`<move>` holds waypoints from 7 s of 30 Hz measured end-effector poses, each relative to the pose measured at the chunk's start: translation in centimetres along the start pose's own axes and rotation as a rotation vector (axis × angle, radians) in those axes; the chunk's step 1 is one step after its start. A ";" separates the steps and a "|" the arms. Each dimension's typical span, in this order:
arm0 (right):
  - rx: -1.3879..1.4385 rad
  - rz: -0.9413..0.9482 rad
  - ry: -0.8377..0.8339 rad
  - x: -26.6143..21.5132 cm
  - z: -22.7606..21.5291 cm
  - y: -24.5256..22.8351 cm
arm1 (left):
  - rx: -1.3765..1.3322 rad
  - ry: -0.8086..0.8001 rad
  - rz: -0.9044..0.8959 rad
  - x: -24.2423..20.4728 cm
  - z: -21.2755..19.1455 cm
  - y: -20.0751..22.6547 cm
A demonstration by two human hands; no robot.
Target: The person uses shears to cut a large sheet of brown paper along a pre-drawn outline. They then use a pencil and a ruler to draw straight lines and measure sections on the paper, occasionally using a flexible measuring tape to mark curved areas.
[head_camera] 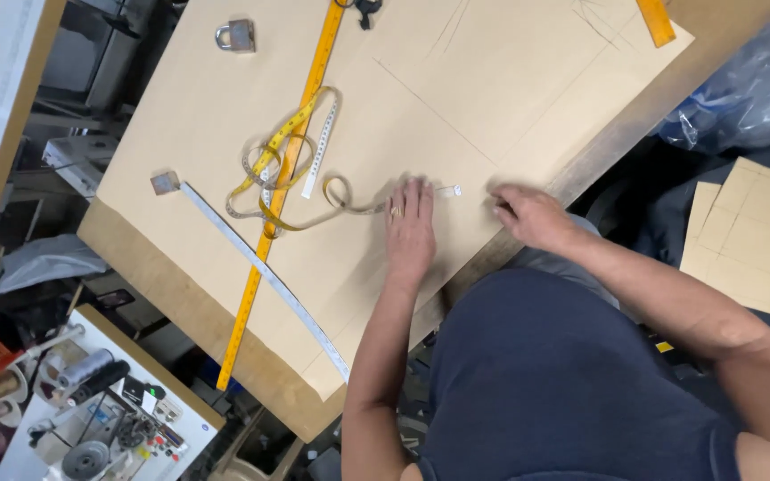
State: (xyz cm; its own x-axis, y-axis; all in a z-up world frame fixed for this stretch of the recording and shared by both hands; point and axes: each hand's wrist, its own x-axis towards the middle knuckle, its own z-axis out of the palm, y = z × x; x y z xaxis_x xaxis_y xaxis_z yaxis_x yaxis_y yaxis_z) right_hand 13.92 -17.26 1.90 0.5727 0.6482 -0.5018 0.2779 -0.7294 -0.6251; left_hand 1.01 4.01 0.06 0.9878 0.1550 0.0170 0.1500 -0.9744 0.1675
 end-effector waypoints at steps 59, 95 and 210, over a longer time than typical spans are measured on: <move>-0.277 -0.590 -0.047 25.5 -21.7 9.3 | -0.083 0.320 -0.332 28.8 12.0 9.5; -0.534 -0.702 0.333 32.7 -24.4 9.6 | -0.053 0.336 -0.539 37.4 10.9 5.3; -0.575 -0.849 0.546 29.9 -9.0 -2.6 | 0.086 0.141 0.218 27.7 3.8 -17.7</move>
State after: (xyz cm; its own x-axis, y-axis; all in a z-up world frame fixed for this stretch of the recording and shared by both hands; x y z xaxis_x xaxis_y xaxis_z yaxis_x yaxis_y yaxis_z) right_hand 37.23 2.06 -6.12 0.2518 0.8982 0.3603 0.9610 -0.1882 -0.2025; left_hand 25.90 24.89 -6.18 0.9824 -0.0452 0.1813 -0.0570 -0.9966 0.0603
